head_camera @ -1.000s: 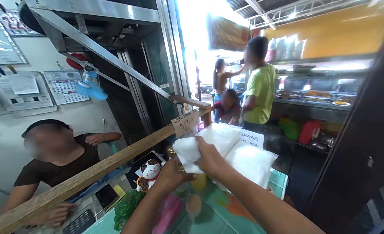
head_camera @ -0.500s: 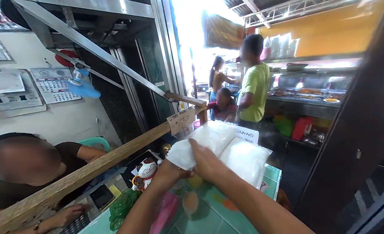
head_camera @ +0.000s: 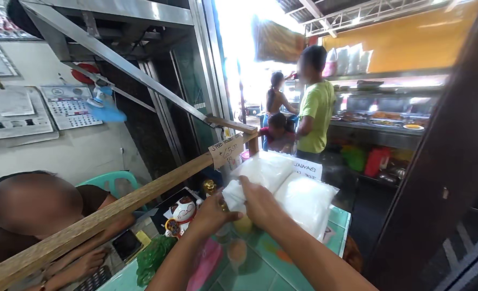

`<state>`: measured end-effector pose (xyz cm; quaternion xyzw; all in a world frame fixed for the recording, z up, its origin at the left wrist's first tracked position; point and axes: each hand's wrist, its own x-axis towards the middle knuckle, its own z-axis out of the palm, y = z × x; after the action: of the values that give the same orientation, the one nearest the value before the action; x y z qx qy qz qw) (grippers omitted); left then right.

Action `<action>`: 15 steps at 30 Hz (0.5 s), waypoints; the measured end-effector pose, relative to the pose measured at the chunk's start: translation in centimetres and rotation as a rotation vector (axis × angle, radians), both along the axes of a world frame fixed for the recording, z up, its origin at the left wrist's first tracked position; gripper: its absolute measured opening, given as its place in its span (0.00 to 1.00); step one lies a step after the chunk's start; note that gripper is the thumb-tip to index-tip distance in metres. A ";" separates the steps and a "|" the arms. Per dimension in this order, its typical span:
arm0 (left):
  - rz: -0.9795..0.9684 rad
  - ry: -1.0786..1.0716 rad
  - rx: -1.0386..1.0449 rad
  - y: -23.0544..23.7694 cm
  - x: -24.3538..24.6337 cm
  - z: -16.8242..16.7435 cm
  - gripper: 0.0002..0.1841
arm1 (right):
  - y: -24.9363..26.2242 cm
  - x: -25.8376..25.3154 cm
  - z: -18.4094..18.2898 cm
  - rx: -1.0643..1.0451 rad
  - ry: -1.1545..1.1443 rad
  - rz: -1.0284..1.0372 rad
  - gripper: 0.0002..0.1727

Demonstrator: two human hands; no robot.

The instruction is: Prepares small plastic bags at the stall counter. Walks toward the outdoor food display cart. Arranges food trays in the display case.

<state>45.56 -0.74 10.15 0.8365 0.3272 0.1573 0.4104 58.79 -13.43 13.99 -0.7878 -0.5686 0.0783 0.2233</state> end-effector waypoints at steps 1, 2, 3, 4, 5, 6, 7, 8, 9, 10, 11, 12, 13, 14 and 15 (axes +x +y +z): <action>-0.005 -0.001 0.003 0.1 0.0 -0.1 0.43 | 0.0 -0.1 0.4 -0.030 -0.021 -0.013 0.38; -0.009 -0.007 0.005 0.0 0.0 -0.1 0.44 | 0.0 -0.2 0.7 -0.049 -0.044 -0.022 0.38; -0.012 -0.016 0.010 -0.1 0.0 0.0 0.47 | 0.1 -0.4 0.9 -0.058 -0.067 -0.027 0.39; -0.018 -0.028 0.016 -0.2 0.0 0.0 0.49 | 0.2 -0.6 1.1 -0.061 -0.091 -0.027 0.40; -0.028 -0.045 0.024 -0.2 -0.1 0.0 0.50 | 0.5 -0.8 1.1 -0.066 -0.113 -0.022 0.40; -0.034 -0.064 0.030 -0.2 -0.1 -0.1 0.50 | 0.8 -1.0 1.1 -0.086 -0.125 -0.015 0.39; -0.038 -0.084 0.027 -0.1 -0.1 -0.2 0.49 | 1.2 -1.1 0.9 -0.110 -0.128 -0.012 0.39; -0.040 -0.099 0.020 -0.1 0.0 -0.4 0.47 | 1.4 -1.3 0.8 -0.136 -0.131 -0.011 0.39; -0.040 -0.110 0.008 -0.1 -0.1 -0.4 0.46 | 1.4 -1.4 0.7 -0.152 -0.133 -0.012 0.39; -0.035 -0.114 -0.004 -0.1 -0.1 -0.4 0.45 | 1.2 -1.5 0.7 -0.155 -0.134 -0.015 0.40; -0.029 -0.113 -0.014 -0.1 -0.2 -0.4 0.45 | 0.8 -1.5 0.9 -0.138 -0.140 -0.022 0.42; -0.020 -0.107 -0.022 -0.1 -0.3 -0.3 0.46 | 0.3 -1.6 1.3 -0.091 -0.151 -0.029 0.45; -0.012 -0.103 -0.028 -0.1 -0.4 -0.2 0.46 | -0.3 -1.5 1.6 -0.012 -0.177 -0.029 0.45; -0.006 -0.101 -0.033 0.0 -0.4 -0.3 0.46 | -0.8 -1.4 1.6 0.092 -0.216 -0.016 0.42; 0.004 -0.102 -0.040 0.0 -0.4 -0.4 0.45 | -1.2 -1.3 1.4 0.189 -0.250 0.015 0.35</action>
<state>45.18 -0.76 9.77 0.8183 0.3107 0.1939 0.4431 57.52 -14.59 15.42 -0.7626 -0.6027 -0.0727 0.2234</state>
